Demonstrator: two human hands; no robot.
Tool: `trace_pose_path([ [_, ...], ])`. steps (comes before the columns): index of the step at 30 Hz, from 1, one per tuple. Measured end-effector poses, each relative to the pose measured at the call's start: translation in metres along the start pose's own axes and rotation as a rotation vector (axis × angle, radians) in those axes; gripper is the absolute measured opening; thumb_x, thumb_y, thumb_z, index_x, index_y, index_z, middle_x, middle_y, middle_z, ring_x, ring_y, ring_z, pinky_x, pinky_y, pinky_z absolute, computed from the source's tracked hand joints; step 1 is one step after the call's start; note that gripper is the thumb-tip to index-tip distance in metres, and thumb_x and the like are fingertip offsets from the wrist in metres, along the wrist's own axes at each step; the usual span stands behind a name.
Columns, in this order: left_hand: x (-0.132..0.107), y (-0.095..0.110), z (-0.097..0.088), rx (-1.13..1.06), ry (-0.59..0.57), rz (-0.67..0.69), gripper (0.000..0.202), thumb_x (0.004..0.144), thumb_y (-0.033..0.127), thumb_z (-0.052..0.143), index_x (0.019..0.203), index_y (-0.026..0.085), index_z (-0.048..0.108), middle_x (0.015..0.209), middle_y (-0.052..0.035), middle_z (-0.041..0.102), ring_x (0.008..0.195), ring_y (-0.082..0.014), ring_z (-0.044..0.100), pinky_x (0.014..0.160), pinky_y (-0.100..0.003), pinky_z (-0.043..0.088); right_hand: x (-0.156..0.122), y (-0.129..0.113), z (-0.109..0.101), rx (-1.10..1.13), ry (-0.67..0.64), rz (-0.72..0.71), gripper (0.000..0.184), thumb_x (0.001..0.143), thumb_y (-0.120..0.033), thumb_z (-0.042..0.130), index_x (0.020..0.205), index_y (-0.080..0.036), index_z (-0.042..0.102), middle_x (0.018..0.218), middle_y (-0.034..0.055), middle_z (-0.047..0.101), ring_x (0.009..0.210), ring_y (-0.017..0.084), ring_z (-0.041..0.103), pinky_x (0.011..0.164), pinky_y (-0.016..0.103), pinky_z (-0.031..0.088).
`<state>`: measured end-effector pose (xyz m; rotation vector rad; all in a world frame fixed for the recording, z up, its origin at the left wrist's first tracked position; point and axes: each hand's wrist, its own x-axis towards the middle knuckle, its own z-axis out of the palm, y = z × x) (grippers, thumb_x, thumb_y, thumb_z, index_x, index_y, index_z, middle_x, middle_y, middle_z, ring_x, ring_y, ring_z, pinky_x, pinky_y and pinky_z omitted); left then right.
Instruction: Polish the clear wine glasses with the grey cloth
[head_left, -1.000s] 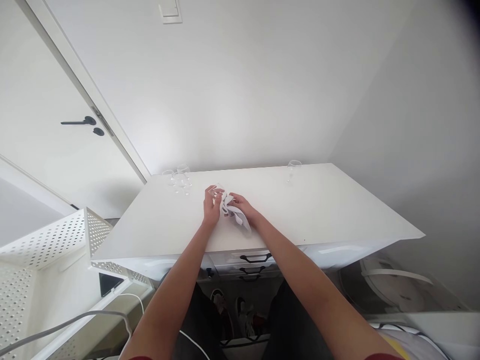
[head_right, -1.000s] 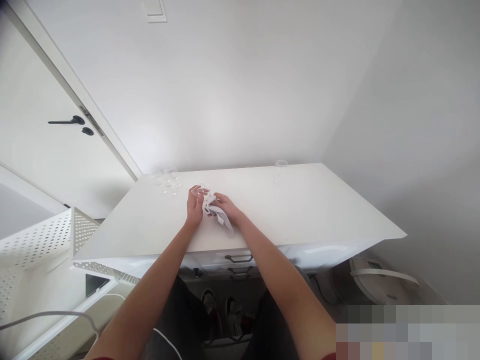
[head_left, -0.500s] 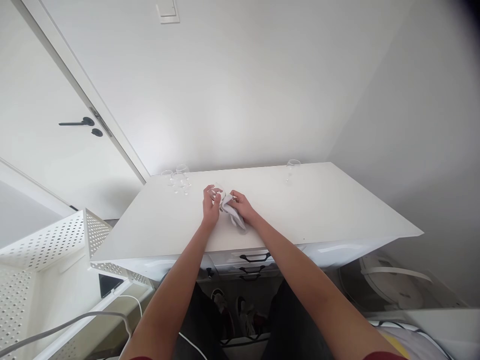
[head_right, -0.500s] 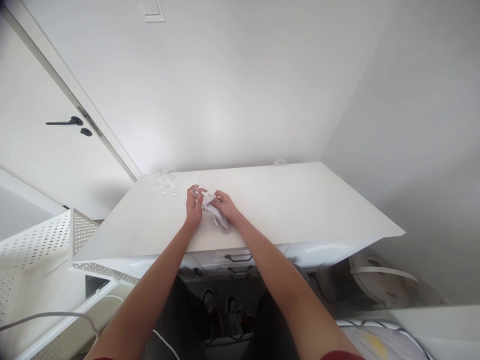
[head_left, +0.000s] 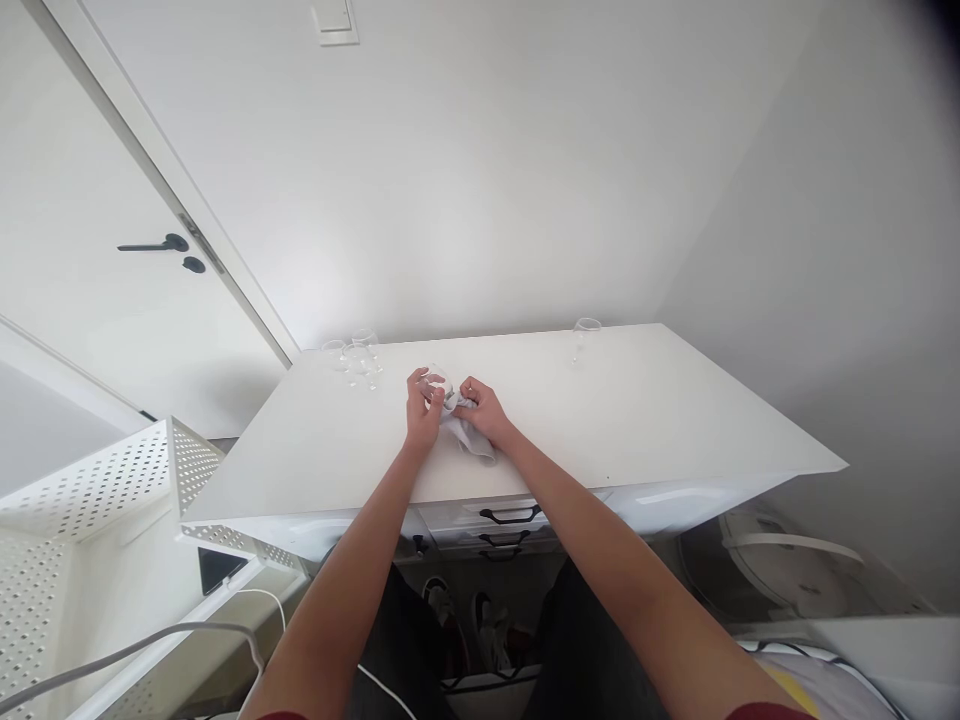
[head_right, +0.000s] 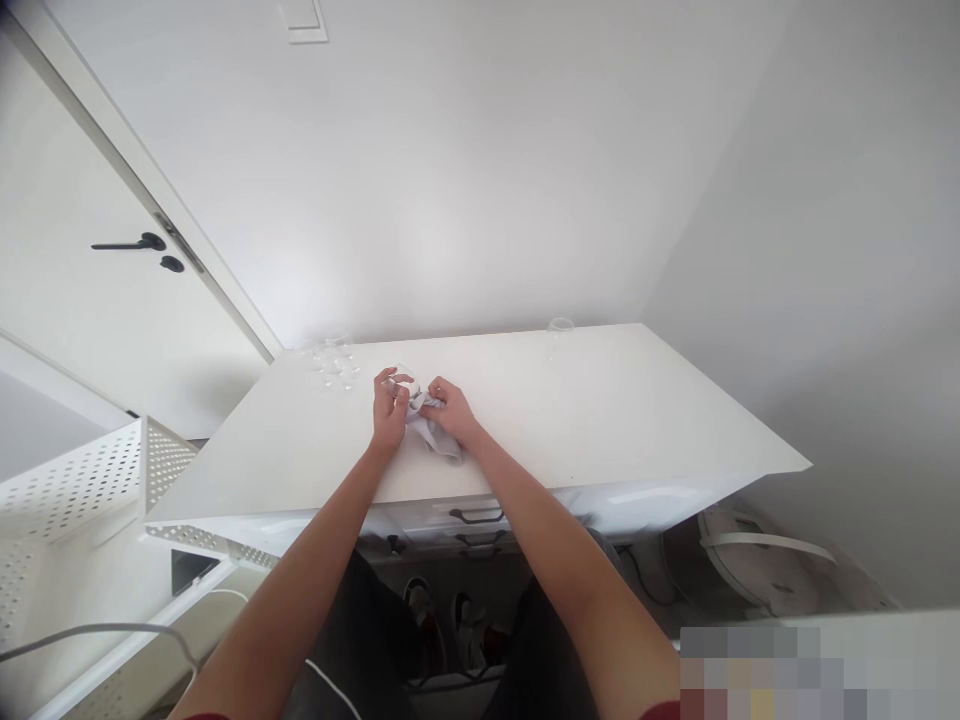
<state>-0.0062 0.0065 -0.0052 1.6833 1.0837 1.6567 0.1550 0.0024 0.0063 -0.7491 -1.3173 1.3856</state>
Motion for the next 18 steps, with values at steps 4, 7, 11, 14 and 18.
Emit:
trace_pose_path([
  [4, 0.0000, -0.0010, -0.0004, -0.019, -0.008, -0.013, 0.050, 0.102, 0.061, 0.049, 0.135, 0.024, 0.046, 0.118, -0.0109, 0.068, 0.095, -0.0210, 0.066, 0.086, -0.038, 0.053, -0.0007, -0.0007, 0.0006, 0.082, -0.113, 0.125, 0.042, 0.077, -0.051, 0.080, 0.086, -0.025, 0.050, 0.075, -0.0030, 0.063, 0.063, 0.015, 0.056, 0.059, 0.029, 0.047],
  [7, 0.0005, -0.0023, -0.0004, -0.038, 0.005, -0.012, 0.053, 0.099, 0.063, 0.052, 0.136, 0.025, 0.045, 0.117, -0.0096, 0.068, 0.095, -0.0205, 0.066, 0.087, -0.038, 0.053, -0.0007, -0.0005, 0.0009, 0.039, -0.086, 0.059, 0.045, 0.073, -0.047, 0.085, 0.086, -0.025, 0.048, 0.078, -0.0032, 0.064, 0.065, 0.014, 0.056, 0.060, 0.028, 0.047],
  [11, -0.0003, -0.0011, 0.0002, -0.037, -0.005, -0.021, 0.055, 0.098, 0.063, 0.056, 0.137, 0.026, 0.045, 0.117, -0.0090, 0.068, 0.093, -0.0198, 0.067, 0.087, -0.037, 0.053, 0.0010, 0.0022, 0.0007, 0.008, -0.036, 0.029, 0.047, 0.071, -0.048, 0.086, 0.083, -0.025, 0.047, 0.076, -0.0045, 0.062, 0.065, 0.013, 0.054, 0.060, 0.026, 0.045],
  [14, -0.0019, 0.0020, -0.0004, -0.093, -0.004, -0.072, 0.055, 0.098, 0.064, 0.053, 0.138, 0.027, 0.045, 0.120, -0.0097, 0.067, 0.090, -0.0207, 0.067, 0.078, -0.037, 0.055, 0.0015, 0.0020, 0.0009, 0.103, -0.091, 0.124, 0.045, 0.077, -0.058, 0.080, 0.089, -0.025, 0.052, 0.077, -0.0016, 0.065, 0.063, 0.016, 0.059, 0.059, 0.030, 0.048],
  [18, -0.0014, 0.0033, -0.0021, -0.108, -0.013, -0.046, 0.055, 0.097, 0.063, 0.057, 0.138, 0.027, 0.047, 0.122, -0.0099, 0.067, 0.092, -0.0208, 0.067, 0.081, -0.038, 0.055, 0.0013, 0.0007, 0.0001, 0.054, -0.055, 0.090, 0.050, 0.068, -0.050, 0.088, 0.084, -0.024, 0.049, 0.076, -0.0031, 0.067, 0.060, 0.014, 0.057, 0.058, 0.027, 0.044],
])
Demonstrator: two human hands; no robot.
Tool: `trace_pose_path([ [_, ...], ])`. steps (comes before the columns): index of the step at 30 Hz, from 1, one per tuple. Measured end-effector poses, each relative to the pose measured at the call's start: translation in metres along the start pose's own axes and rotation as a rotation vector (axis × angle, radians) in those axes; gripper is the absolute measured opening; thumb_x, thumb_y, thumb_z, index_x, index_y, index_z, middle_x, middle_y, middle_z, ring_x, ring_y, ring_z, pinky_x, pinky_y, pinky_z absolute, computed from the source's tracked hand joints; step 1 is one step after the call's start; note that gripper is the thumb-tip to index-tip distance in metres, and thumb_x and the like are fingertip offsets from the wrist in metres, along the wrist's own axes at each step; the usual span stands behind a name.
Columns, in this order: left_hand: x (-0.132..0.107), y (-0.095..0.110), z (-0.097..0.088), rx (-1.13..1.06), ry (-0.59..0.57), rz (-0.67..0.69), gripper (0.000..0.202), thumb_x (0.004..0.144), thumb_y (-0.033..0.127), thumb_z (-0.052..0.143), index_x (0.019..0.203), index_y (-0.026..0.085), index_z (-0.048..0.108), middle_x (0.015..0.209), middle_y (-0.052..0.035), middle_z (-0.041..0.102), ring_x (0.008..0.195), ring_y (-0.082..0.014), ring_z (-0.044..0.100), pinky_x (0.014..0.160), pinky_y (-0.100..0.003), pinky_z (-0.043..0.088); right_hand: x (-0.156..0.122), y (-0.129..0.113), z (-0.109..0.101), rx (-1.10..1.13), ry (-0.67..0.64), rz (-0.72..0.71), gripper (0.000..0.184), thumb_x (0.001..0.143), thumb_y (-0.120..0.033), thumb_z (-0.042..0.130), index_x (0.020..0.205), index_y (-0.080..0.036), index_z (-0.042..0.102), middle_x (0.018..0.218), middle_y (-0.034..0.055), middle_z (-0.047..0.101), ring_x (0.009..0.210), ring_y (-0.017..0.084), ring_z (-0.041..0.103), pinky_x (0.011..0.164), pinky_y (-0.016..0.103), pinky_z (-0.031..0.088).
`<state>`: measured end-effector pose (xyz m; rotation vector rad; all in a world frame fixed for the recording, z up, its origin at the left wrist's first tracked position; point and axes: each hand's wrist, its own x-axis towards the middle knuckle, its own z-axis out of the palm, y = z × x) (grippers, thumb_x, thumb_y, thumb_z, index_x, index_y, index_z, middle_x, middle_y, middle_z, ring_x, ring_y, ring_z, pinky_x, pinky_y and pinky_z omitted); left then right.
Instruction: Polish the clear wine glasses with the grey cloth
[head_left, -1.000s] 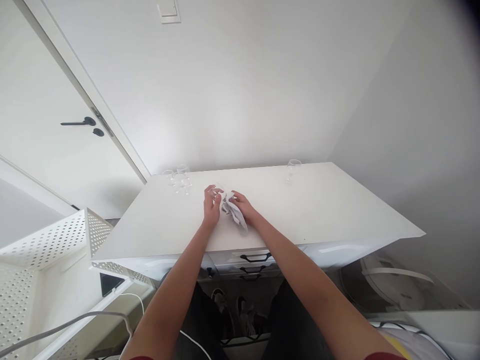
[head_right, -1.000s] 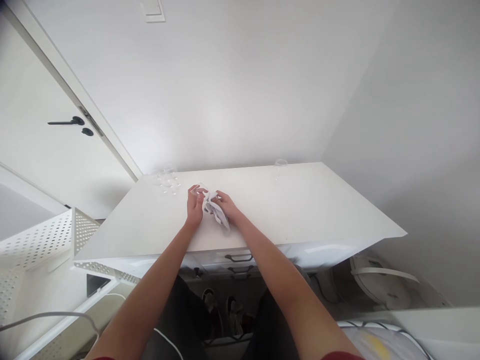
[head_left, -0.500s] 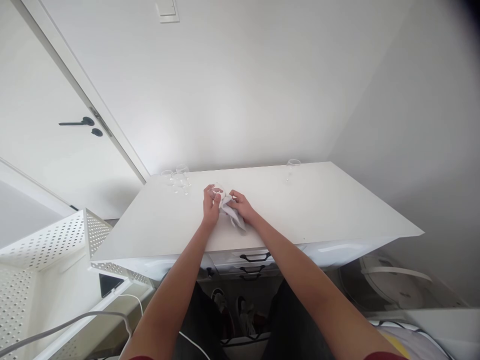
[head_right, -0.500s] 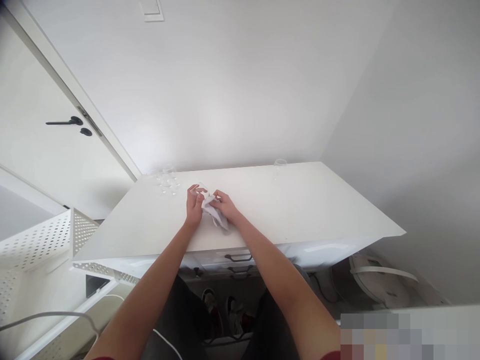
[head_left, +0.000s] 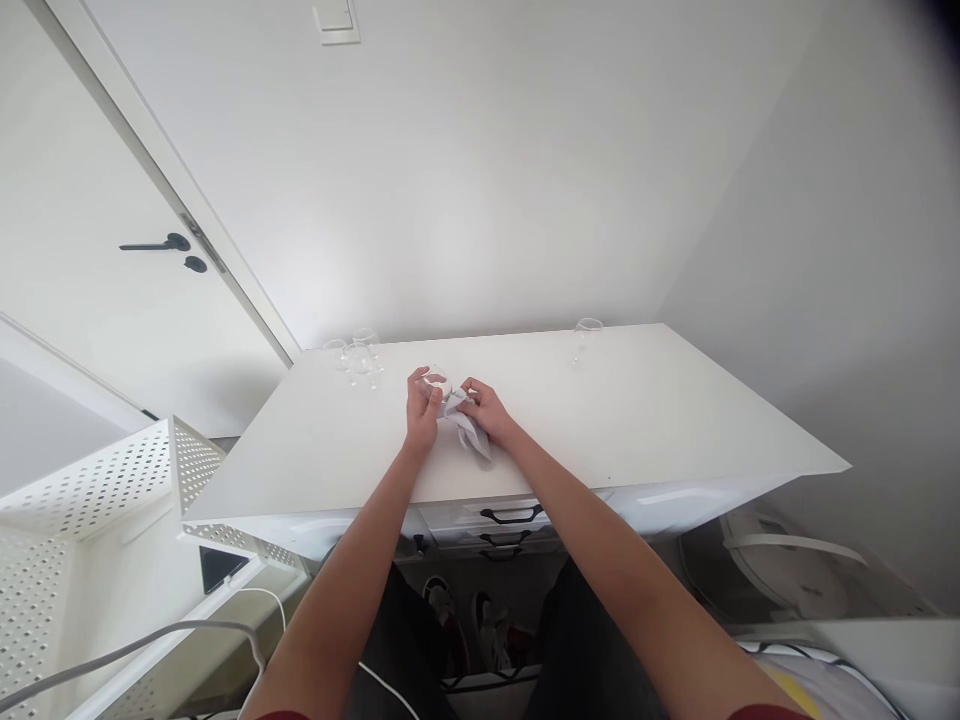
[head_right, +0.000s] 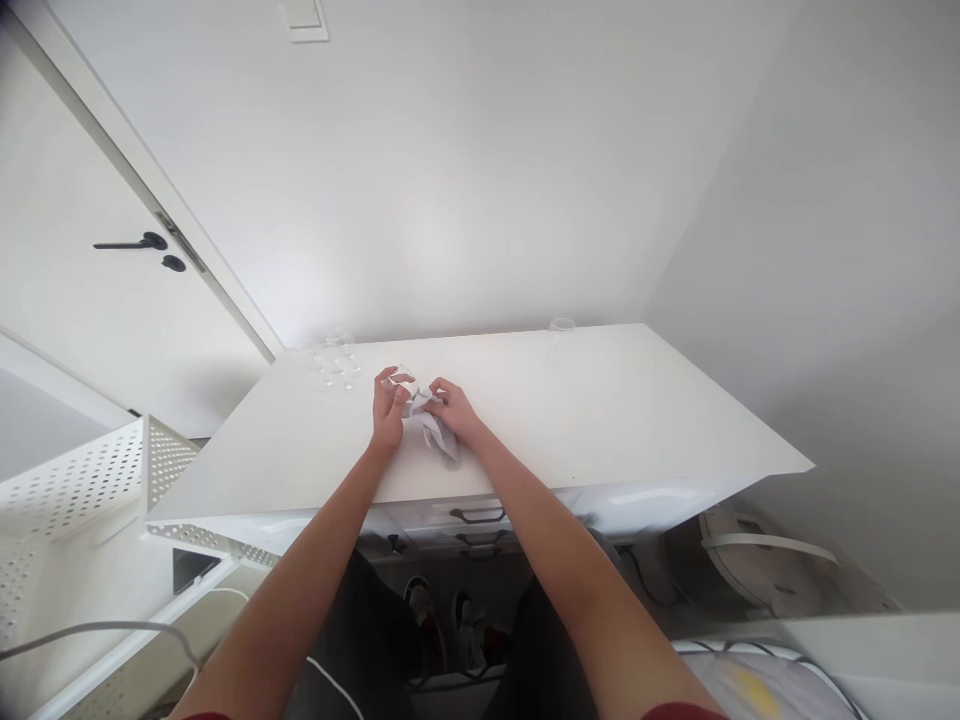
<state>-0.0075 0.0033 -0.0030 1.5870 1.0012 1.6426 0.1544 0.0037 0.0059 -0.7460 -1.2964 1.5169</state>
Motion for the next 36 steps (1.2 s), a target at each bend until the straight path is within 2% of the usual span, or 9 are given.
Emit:
trace_pose_path([
  [4, 0.003, -0.006, 0.000, -0.045, -0.016, 0.045, 0.054, 0.097, 0.059, 0.060, 0.139, 0.028, 0.045, 0.122, -0.0104, 0.066, 0.096, -0.0201, 0.067, 0.073, -0.032, 0.055, 0.004, 0.006, -0.007, -0.036, 0.101, -0.040, 0.044, 0.071, -0.049, 0.083, 0.094, -0.026, 0.054, 0.080, -0.0036, 0.069, 0.062, 0.015, 0.056, 0.059, 0.027, 0.044],
  [9, 0.003, -0.011, 0.002, -0.118, -0.070, 0.058, 0.057, 0.094, 0.049, 0.070, 0.140, 0.032, 0.040, 0.131, -0.0117, 0.060, 0.097, -0.0200, 0.072, 0.057, -0.025, 0.054, 0.011, 0.014, -0.025, -0.141, 0.694, -0.223, 0.041, 0.088, -0.058, 0.058, 0.110, -0.024, 0.065, 0.102, 0.0048, 0.072, 0.088, 0.020, 0.063, 0.080, 0.033, 0.051],
  [11, 0.002, -0.009, 0.003, -0.132, -0.046, 0.053, 0.057, 0.093, 0.046, 0.073, 0.137, 0.033, 0.039, 0.134, -0.0110, 0.057, 0.101, -0.0211, 0.073, 0.058, -0.026, 0.058, 0.012, 0.015, -0.027, -0.145, 0.782, -0.224, 0.041, 0.091, -0.059, 0.053, 0.107, -0.023, 0.066, 0.108, 0.0066, 0.072, 0.095, 0.021, 0.063, 0.086, 0.034, 0.050],
  [13, 0.002, -0.005, 0.003, -0.152, -0.027, 0.055, 0.058, 0.090, 0.043, 0.077, 0.134, 0.033, 0.039, 0.135, -0.0102, 0.055, 0.107, -0.0230, 0.073, 0.060, -0.027, 0.061, 0.011, 0.014, -0.023, -0.083, 0.672, -0.150, 0.042, 0.089, -0.060, 0.055, 0.105, -0.023, 0.067, 0.107, 0.0070, 0.073, 0.097, 0.023, 0.064, 0.087, 0.035, 0.051],
  [16, 0.002, 0.002, 0.005, -0.189, -0.013, 0.061, 0.060, 0.087, 0.042, 0.080, 0.130, 0.034, 0.039, 0.138, -0.0099, 0.053, 0.111, -0.0244, 0.072, 0.065, -0.030, 0.065, 0.012, 0.015, -0.014, 0.026, 0.280, 0.008, 0.043, 0.081, -0.059, 0.069, 0.104, -0.022, 0.069, 0.101, 0.0071, 0.074, 0.093, 0.024, 0.065, 0.083, 0.036, 0.052],
  [18, 0.002, 0.005, 0.006, -0.196, -0.008, 0.065, 0.061, 0.086, 0.041, 0.081, 0.128, 0.033, 0.039, 0.140, -0.0104, 0.052, 0.112, -0.0248, 0.072, 0.067, -0.033, 0.067, 0.013, 0.018, -0.012, 0.027, 0.151, 0.036, 0.041, 0.075, -0.053, 0.075, 0.102, -0.022, 0.070, 0.097, 0.0060, 0.074, 0.089, 0.024, 0.065, 0.080, 0.035, 0.051],
  [25, -0.001, 0.003, 0.010, -0.051, -0.103, 0.022, 0.064, 0.084, 0.040, 0.083, 0.129, 0.032, 0.039, 0.139, -0.0111, 0.059, 0.123, -0.0293, 0.070, 0.079, -0.037, 0.065, 0.017, 0.024, -0.027, -0.313, 0.522, -0.091, 0.027, 0.077, -0.047, 0.068, 0.081, -0.020, 0.068, 0.078, 0.0008, 0.067, 0.075, 0.020, 0.055, 0.070, 0.032, 0.046],
  [30, -0.001, 0.008, 0.009, 0.095, -0.118, 0.013, 0.056, 0.086, 0.039, 0.080, 0.129, 0.032, 0.047, 0.140, -0.0098, 0.064, 0.107, -0.0237, 0.075, 0.078, -0.037, 0.063, 0.016, 0.019, -0.026, -0.250, 0.485, -0.208, 0.032, 0.084, -0.045, 0.059, 0.103, -0.021, 0.072, 0.100, 0.0038, 0.074, 0.087, 0.022, 0.061, 0.080, 0.033, 0.050],
  [36, -0.001, 0.006, 0.010, 0.097, -0.184, 0.034, 0.053, 0.087, 0.037, 0.078, 0.128, 0.031, 0.045, 0.141, -0.0107, 0.063, 0.095, -0.0198, 0.076, 0.073, -0.036, 0.063, 0.017, 0.023, -0.033, -0.294, 0.606, -0.178, 0.028, 0.075, -0.039, 0.069, 0.095, -0.019, 0.074, 0.092, 0.0047, 0.076, 0.081, 0.022, 0.063, 0.076, 0.034, 0.051],
])
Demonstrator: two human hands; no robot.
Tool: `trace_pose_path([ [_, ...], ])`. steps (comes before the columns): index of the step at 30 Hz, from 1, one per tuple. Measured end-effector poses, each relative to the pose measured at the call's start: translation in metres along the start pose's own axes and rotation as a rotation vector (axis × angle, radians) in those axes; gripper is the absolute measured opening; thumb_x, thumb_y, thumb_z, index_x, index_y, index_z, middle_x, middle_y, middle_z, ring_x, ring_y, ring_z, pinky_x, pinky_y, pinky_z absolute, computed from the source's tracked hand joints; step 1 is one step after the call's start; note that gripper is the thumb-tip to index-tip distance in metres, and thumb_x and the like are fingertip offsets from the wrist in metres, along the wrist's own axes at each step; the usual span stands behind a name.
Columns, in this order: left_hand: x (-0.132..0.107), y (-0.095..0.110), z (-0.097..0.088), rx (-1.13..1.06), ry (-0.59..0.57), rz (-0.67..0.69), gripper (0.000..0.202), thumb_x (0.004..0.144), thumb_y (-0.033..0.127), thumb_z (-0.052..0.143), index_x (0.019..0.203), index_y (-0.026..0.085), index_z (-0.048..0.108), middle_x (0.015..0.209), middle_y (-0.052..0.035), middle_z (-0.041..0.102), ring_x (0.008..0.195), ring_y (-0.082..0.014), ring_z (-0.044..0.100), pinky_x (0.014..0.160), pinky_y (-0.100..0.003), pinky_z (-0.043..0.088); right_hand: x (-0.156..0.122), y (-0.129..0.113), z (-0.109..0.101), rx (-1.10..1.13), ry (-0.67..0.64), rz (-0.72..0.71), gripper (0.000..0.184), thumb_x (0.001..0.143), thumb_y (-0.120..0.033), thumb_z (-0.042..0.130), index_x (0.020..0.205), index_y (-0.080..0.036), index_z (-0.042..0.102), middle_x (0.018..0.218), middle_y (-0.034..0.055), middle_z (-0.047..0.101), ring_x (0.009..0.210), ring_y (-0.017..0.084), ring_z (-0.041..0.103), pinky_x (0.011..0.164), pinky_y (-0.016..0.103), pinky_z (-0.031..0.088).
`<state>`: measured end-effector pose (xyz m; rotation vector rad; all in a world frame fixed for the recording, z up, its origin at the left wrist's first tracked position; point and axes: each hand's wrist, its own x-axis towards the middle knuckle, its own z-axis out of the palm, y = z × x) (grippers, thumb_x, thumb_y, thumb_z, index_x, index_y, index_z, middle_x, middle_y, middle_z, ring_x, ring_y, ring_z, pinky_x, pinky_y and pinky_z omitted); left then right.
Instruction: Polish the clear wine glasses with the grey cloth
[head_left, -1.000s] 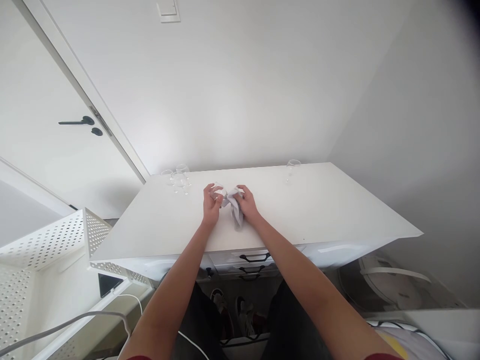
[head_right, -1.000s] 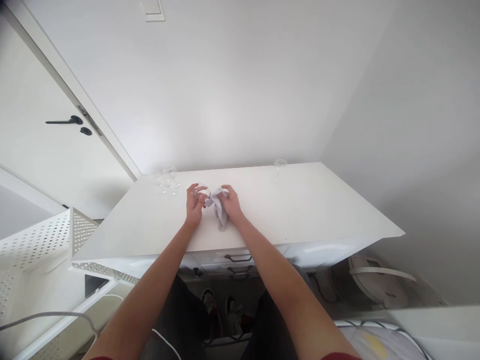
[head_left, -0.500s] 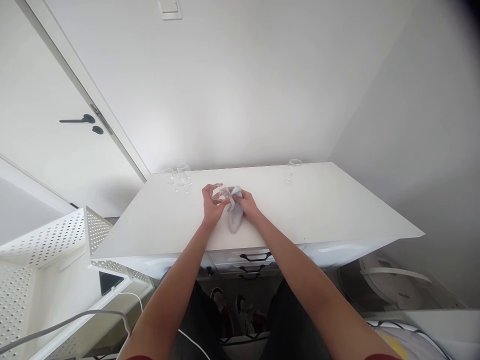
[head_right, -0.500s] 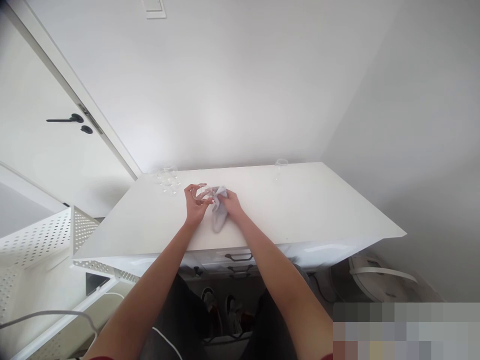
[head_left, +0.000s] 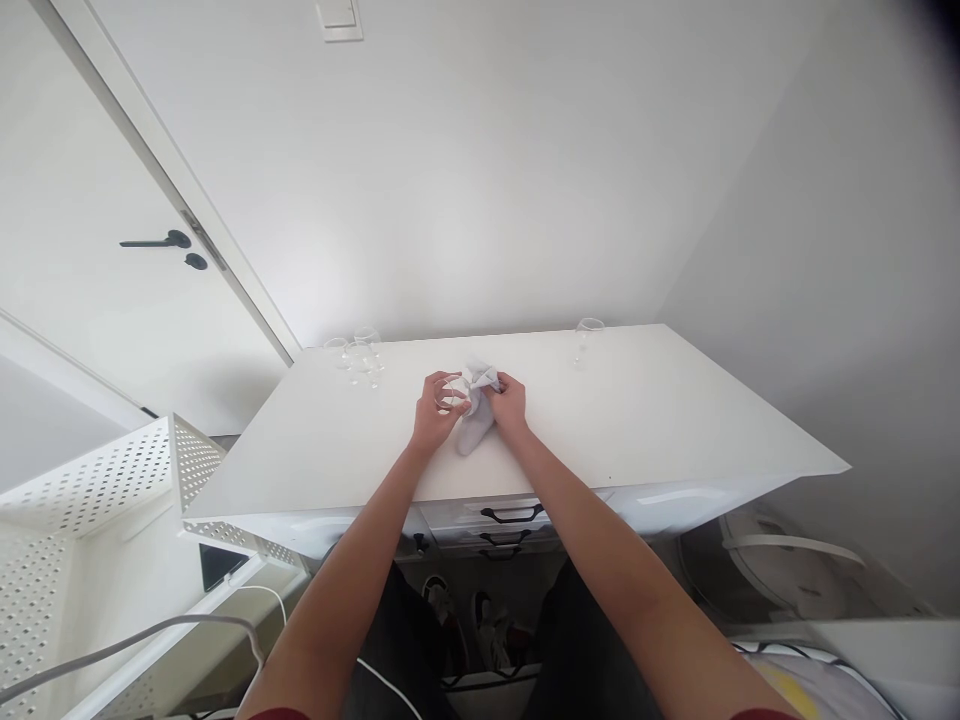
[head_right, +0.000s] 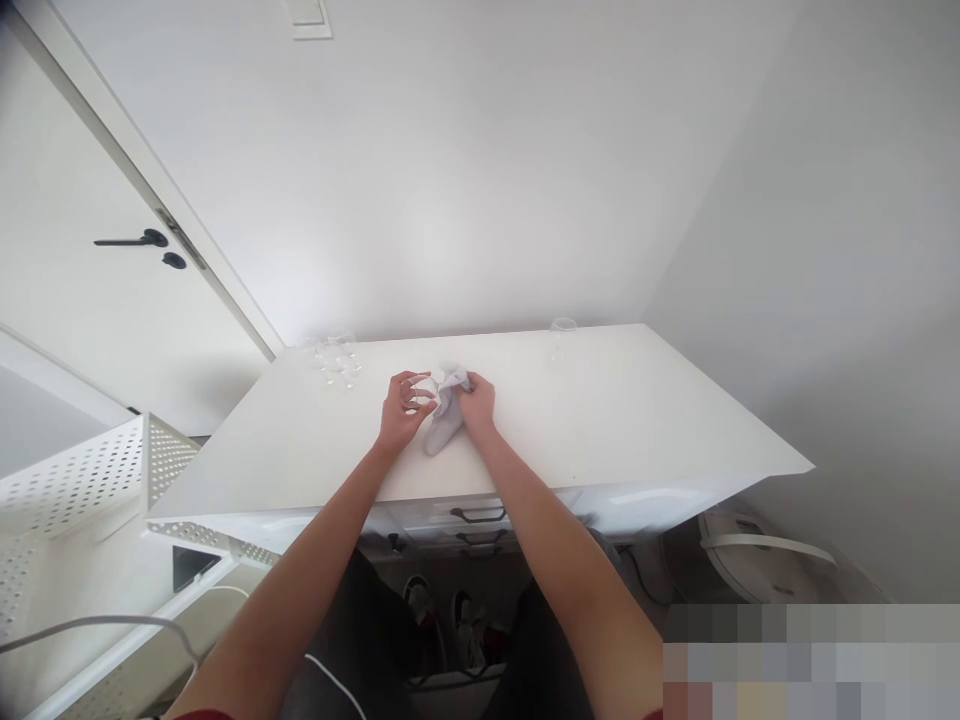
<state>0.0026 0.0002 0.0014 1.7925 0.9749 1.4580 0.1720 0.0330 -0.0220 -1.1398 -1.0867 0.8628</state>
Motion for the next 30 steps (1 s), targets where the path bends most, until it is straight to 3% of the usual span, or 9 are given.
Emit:
trace_pose_path([
  [5, 0.000, -0.003, 0.000, -0.021, 0.006, 0.022, 0.053, 0.088, 0.036, 0.078, 0.129, 0.032, 0.044, 0.143, -0.0117, 0.061, 0.100, -0.0213, 0.075, 0.073, -0.037, 0.064, 0.002, 0.006, -0.003, 0.078, 0.106, 0.040, 0.028, 0.081, -0.042, 0.062, 0.094, -0.019, 0.070, 0.092, 0.0044, 0.074, 0.081, 0.021, 0.061, 0.073, 0.032, 0.050],
  [10, 0.001, -0.001, -0.005, -0.143, 0.108, -0.007, 0.053, 0.091, 0.043, 0.074, 0.130, 0.030, 0.041, 0.143, -0.0138, 0.061, 0.098, -0.0211, 0.075, 0.065, -0.032, 0.062, 0.007, 0.007, -0.012, 0.091, 0.564, 0.091, 0.027, 0.088, -0.042, 0.054, 0.105, -0.023, 0.058, 0.109, 0.0075, 0.069, 0.100, 0.021, 0.062, 0.084, 0.034, 0.053],
  [11, 0.001, -0.001, -0.005, -0.163, 0.102, -0.009, 0.053, 0.091, 0.044, 0.074, 0.129, 0.030, 0.041, 0.141, -0.0138, 0.062, 0.095, -0.0207, 0.076, 0.064, -0.031, 0.062, 0.007, 0.006, -0.012, 0.106, 0.607, 0.104, 0.028, 0.088, -0.043, 0.055, 0.108, -0.024, 0.056, 0.113, 0.0079, 0.068, 0.103, 0.021, 0.062, 0.086, 0.034, 0.053],
  [13, 0.001, -0.002, -0.004, -0.163, 0.046, -0.020, 0.054, 0.089, 0.045, 0.076, 0.128, 0.029, 0.042, 0.139, -0.0132, 0.063, 0.089, -0.0193, 0.076, 0.062, -0.030, 0.061, 0.006, 0.000, -0.008, 0.206, 0.514, 0.143, 0.030, 0.088, -0.045, 0.057, 0.110, -0.024, 0.056, 0.115, 0.0075, 0.068, 0.105, 0.021, 0.063, 0.087, 0.034, 0.053],
  [16, 0.001, -0.003, -0.002, -0.106, -0.020, -0.038, 0.057, 0.085, 0.045, 0.080, 0.127, 0.029, 0.045, 0.138, -0.0128, 0.064, 0.086, -0.0182, 0.076, 0.061, -0.029, 0.061, 0.000, -0.011, 0.005, 0.429, 0.094, 0.211, 0.034, 0.086, -0.050, 0.057, 0.107, -0.022, 0.061, 0.107, 0.0063, 0.072, 0.097, 0.022, 0.067, 0.083, 0.035, 0.056],
  [19, 0.001, -0.003, -0.002, -0.107, 0.055, -0.042, 0.058, 0.086, 0.046, 0.079, 0.129, 0.028, 0.044, 0.140, -0.0144, 0.062, 0.087, -0.0188, 0.076, 0.061, -0.030, 0.061, -0.005, -0.016, 0.013, 0.533, -0.187, 0.241, 0.038, 0.081, -0.050, 0.064, 0.107, -0.022, 0.065, 0.104, 0.0070, 0.075, 0.094, 0.024, 0.070, 0.078, 0.036, 0.057],
  [22, 0.001, -0.001, -0.003, -0.103, 0.113, -0.040, 0.059, 0.087, 0.048, 0.078, 0.131, 0.030, 0.043, 0.145, -0.0140, 0.059, 0.091, -0.0196, 0.076, 0.062, -0.031, 0.063, -0.007, -0.013, 0.012, 0.456, -0.242, 0.267, 0.041, 0.071, -0.045, 0.077, 0.103, -0.020, 0.069, 0.103, 0.0091, 0.076, 0.092, 0.026, 0.070, 0.076, 0.038, 0.056],
  [27, 0.000, 0.002, -0.002, -0.069, 0.061, -0.039, 0.057, 0.088, 0.046, 0.077, 0.131, 0.031, 0.043, 0.143, -0.0107, 0.059, 0.092, -0.0187, 0.075, 0.065, -0.032, 0.064, -0.004, -0.008, 0.005, 0.280, -0.009, 0.205, 0.040, 0.067, -0.044, 0.082, 0.095, -0.018, 0.072, 0.102, 0.0094, 0.077, 0.092, 0.025, 0.068, 0.081, 0.038, 0.054],
  [30, 0.000, 0.001, -0.002, -0.083, 0.034, -0.041, 0.057, 0.087, 0.043, 0.078, 0.131, 0.031, 0.043, 0.141, -0.0103, 0.060, 0.088, -0.0170, 0.075, 0.063, -0.031, 0.063, -0.004, -0.011, 0.006, 0.418, -0.128, 0.196, 0.044, 0.076, -0.050, 0.074, 0.105, -0.018, 0.073, 0.108, 0.0108, 0.076, 0.095, 0.025, 0.068, 0.083, 0.038, 0.054],
])
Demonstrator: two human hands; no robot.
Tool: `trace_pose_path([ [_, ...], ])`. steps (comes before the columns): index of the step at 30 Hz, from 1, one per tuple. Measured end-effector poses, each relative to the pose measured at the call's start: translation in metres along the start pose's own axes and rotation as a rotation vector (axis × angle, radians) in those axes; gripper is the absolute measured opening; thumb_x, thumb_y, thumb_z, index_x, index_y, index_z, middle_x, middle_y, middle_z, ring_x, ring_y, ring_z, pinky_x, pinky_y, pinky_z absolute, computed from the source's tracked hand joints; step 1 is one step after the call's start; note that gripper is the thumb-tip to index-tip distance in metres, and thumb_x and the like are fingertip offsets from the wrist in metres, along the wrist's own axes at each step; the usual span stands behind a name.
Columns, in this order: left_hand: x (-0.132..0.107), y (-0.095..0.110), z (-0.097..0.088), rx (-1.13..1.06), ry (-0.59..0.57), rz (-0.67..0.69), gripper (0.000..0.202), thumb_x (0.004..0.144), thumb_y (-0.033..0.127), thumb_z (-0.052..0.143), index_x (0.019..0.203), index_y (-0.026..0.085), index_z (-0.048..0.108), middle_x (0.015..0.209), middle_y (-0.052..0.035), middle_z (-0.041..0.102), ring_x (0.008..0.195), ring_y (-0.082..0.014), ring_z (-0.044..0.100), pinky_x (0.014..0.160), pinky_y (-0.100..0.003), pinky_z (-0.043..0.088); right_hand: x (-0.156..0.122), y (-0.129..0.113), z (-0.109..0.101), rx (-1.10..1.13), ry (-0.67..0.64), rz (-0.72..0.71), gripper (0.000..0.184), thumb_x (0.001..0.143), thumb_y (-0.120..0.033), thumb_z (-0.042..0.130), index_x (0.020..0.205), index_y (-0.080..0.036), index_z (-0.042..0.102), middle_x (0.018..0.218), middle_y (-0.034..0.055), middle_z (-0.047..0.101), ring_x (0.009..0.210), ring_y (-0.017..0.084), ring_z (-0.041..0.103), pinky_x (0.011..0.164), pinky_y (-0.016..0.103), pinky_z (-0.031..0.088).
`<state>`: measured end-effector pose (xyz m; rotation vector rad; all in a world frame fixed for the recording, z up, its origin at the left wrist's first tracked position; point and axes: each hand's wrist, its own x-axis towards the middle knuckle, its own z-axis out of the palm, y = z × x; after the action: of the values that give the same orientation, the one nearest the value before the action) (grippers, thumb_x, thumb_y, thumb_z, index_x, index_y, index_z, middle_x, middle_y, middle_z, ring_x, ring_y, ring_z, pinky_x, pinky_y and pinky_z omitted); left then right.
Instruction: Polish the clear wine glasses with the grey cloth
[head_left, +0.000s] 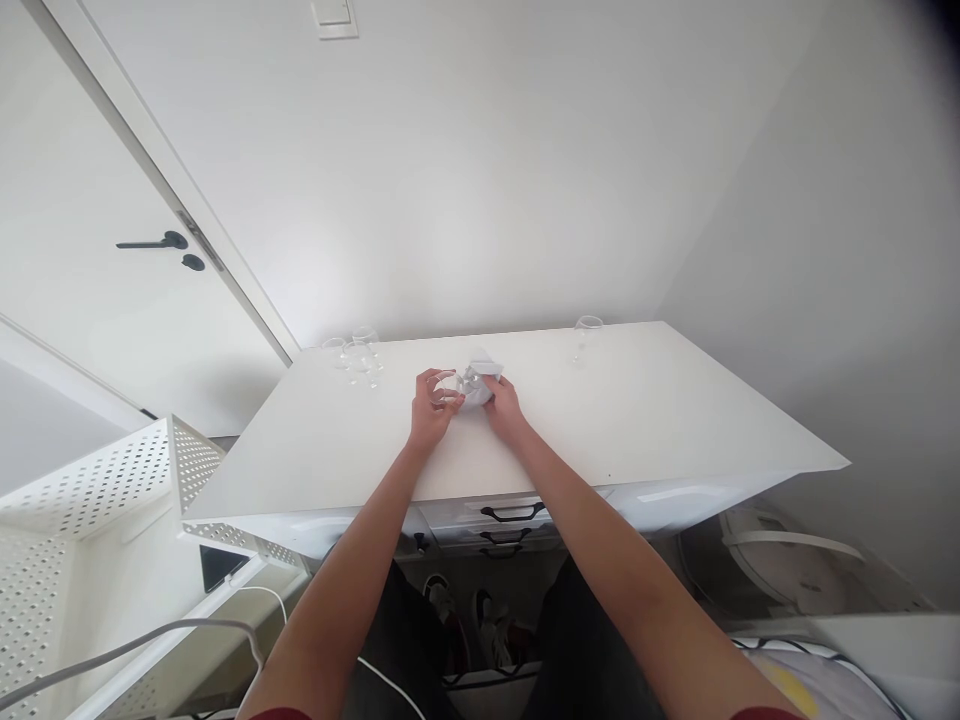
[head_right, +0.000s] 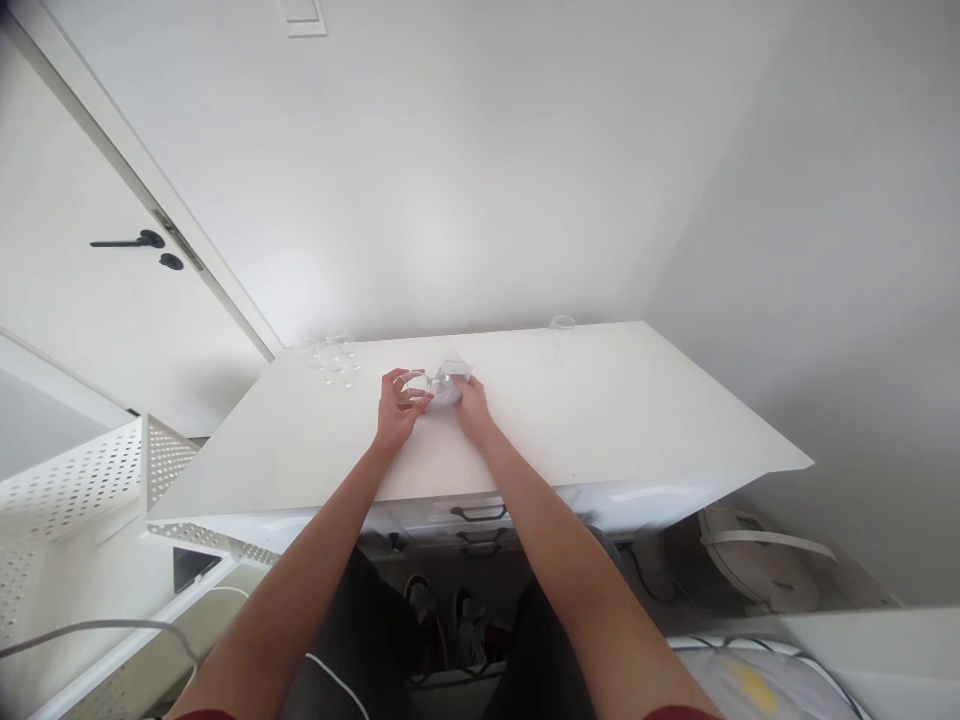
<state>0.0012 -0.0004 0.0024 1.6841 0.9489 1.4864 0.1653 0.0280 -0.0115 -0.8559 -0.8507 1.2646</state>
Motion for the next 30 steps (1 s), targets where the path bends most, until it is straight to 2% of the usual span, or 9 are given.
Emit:
trace_pose_path([
  [2, 0.000, -0.001, -0.001, 0.000, -0.006, -0.004, 0.057, 0.086, 0.043, 0.079, 0.130, 0.030, 0.044, 0.140, -0.0107, 0.061, 0.084, -0.0160, 0.074, 0.061, -0.029, 0.061, -0.001, -0.001, 0.001, -0.004, -0.050, 0.046, 0.045, 0.076, -0.052, 0.073, 0.103, -0.016, 0.073, 0.103, 0.0111, 0.076, 0.091, 0.025, 0.068, 0.081, 0.038, 0.054],
  [5, 0.001, -0.002, -0.001, 0.006, -0.015, -0.012, 0.058, 0.085, 0.042, 0.080, 0.129, 0.029, 0.044, 0.142, -0.0118, 0.060, 0.084, -0.0163, 0.074, 0.059, -0.028, 0.060, 0.000, 0.001, -0.001, -0.174, 0.059, 0.012, 0.037, 0.069, -0.046, 0.077, 0.091, -0.016, 0.071, 0.093, 0.0081, 0.075, 0.086, 0.024, 0.064, 0.079, 0.037, 0.052],
  [8, 0.002, -0.005, -0.001, -0.016, -0.024, -0.029, 0.060, 0.084, 0.042, 0.080, 0.130, 0.030, 0.042, 0.142, -0.0123, 0.061, 0.086, -0.0177, 0.075, 0.059, -0.029, 0.061, 0.001, 0.001, -0.005, -0.285, 0.127, -0.094, 0.031, 0.074, -0.042, 0.070, 0.093, -0.018, 0.072, 0.094, 0.0050, 0.074, 0.086, 0.022, 0.062, 0.078, 0.035, 0.050],
  [14, 0.002, -0.007, -0.003, -0.003, -0.046, -0.080, 0.056, 0.085, 0.046, 0.078, 0.126, 0.028, 0.044, 0.141, -0.0124, 0.064, 0.081, -0.0170, 0.075, 0.056, -0.028, 0.059, -0.014, -0.003, 0.003, -0.536, -0.106, -0.290, 0.034, 0.090, -0.038, 0.052, 0.113, -0.027, 0.075, 0.125, 0.0045, 0.072, 0.112, 0.023, 0.062, 0.097, 0.036, 0.048],
  [16, 0.002, -0.007, -0.004, 0.000, -0.028, -0.089, 0.054, 0.087, 0.047, 0.077, 0.125, 0.028, 0.044, 0.143, -0.0133, 0.064, 0.078, -0.0163, 0.075, 0.054, -0.027, 0.057, -0.019, -0.005, 0.006, -0.582, -0.191, -0.323, 0.035, 0.094, -0.039, 0.049, 0.115, -0.028, 0.075, 0.122, 0.0049, 0.072, 0.110, 0.023, 0.063, 0.097, 0.037, 0.047],
  [19, 0.001, -0.008, -0.006, -0.005, -0.020, -0.075, 0.052, 0.089, 0.050, 0.074, 0.125, 0.027, 0.044, 0.147, -0.0152, 0.061, 0.074, -0.0154, 0.075, 0.054, -0.027, 0.055, -0.023, -0.006, 0.006, -0.641, -0.237, -0.324, 0.035, 0.098, -0.043, 0.046, 0.111, -0.027, 0.074, 0.100, 0.0038, 0.073, 0.088, 0.022, 0.062, 0.082, 0.035, 0.047],
  [22, 0.001, -0.010, -0.007, 0.003, -0.029, -0.052, 0.049, 0.091, 0.051, 0.072, 0.125, 0.027, 0.045, 0.148, -0.0158, 0.060, 0.072, -0.0144, 0.074, 0.054, -0.027, 0.053, -0.021, -0.006, 0.005, -0.723, -0.192, -0.308, 0.032, 0.098, -0.043, 0.045, 0.084, -0.025, 0.068, 0.069, -0.0006, 0.058, 0.065, 0.018, 0.048, 0.065, 0.031, 0.038],
  [25, 0.000, -0.009, -0.007, 0.010, -0.025, -0.048, 0.047, 0.093, 0.052, 0.069, 0.124, 0.026, 0.046, 0.145, -0.0164, 0.061, 0.068, -0.0141, 0.074, 0.053, -0.027, 0.051, -0.017, -0.005, 0.004, -0.760, -0.135, -0.276, 0.034, 0.095, -0.042, 0.046, 0.067, -0.024, 0.052, 0.058, -0.0031, 0.042, 0.057, 0.015, 0.035, 0.058, 0.030, 0.030],
  [30, 0.001, -0.007, -0.007, 0.055, 0.046, -0.037, 0.046, 0.092, 0.053, 0.070, 0.122, 0.026, 0.047, 0.133, -0.0128, 0.067, 0.068, -0.0134, 0.072, 0.052, -0.027, 0.049, -0.017, -0.009, -0.001, -0.766, 0.154, -0.321, 0.030, 0.094, -0.043, 0.042, 0.074, -0.025, 0.056, 0.059, -0.0014, 0.046, 0.059, 0.017, 0.038, 0.058, 0.031, 0.033],
])
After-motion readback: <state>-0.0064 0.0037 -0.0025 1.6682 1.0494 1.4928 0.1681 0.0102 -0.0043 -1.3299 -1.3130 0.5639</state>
